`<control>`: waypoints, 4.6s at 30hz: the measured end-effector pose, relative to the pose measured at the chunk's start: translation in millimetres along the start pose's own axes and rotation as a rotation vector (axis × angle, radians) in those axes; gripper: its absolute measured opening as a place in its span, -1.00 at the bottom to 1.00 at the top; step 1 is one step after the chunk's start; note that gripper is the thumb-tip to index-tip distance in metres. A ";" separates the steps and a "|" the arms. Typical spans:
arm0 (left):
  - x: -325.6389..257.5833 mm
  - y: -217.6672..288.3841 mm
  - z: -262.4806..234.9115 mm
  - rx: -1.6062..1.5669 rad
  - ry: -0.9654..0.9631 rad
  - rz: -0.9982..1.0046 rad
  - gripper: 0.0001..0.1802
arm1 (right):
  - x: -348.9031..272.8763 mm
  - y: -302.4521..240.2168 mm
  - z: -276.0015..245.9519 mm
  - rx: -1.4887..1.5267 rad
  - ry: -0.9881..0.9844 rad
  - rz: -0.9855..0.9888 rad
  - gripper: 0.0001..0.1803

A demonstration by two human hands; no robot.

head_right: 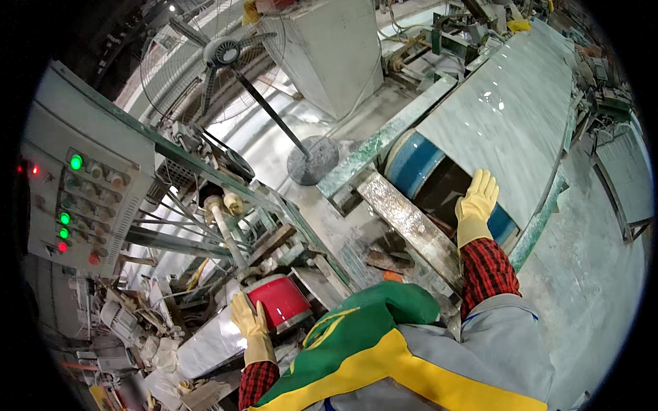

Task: The person manually polishes the edges of rectangular ceramic tiles using a red rotating grinding wheel. They pick up tiles from a conveyor belt, press the edges against the spinning wheel, and then place the tiles back onto the belt. The process is repeated for multiple tiles in a continuous loop.

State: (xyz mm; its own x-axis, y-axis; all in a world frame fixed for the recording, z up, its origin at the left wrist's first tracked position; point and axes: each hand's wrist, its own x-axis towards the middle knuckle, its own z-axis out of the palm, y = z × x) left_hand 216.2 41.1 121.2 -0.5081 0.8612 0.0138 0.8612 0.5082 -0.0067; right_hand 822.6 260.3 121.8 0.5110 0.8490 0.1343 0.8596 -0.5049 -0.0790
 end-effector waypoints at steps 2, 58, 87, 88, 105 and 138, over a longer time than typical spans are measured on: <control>-1.0 -1.0 -0.1 0.015 0.011 -0.010 -0.27 | -0.7 3.5 6.6 0.018 0.002 0.011 -0.06; -45.3 19.8 -42.0 0.019 0.037 -0.352 -0.29 | -17.5 28.9 27.7 0.157 0.119 -0.203 -0.03; -68.7 27.4 -61.7 -0.037 0.233 -0.261 -0.30 | -23.8 25.7 30.8 0.183 0.136 -0.203 -0.04; -67.6 21.7 -51.5 -0.004 0.221 -0.282 -0.30 | -24.2 25.0 29.3 0.184 0.128 -0.200 -0.05; -57.3 -21.7 -17.1 0.065 0.079 -0.323 -0.29 | -30.0 25.7 31.7 0.180 0.145 -0.212 -0.07; -62.5 -70.9 47.8 0.248 0.304 -0.031 -0.39 | -42.4 19.3 3.1 0.149 0.144 -0.204 -0.23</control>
State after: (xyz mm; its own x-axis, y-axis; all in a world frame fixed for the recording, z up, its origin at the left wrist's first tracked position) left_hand 186.4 -48.4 73.0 -0.4744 0.8227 0.3132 0.7975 0.5523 -0.2429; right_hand 817.5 215.0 111.5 0.3315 0.8942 0.3008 0.9406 -0.2884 -0.1791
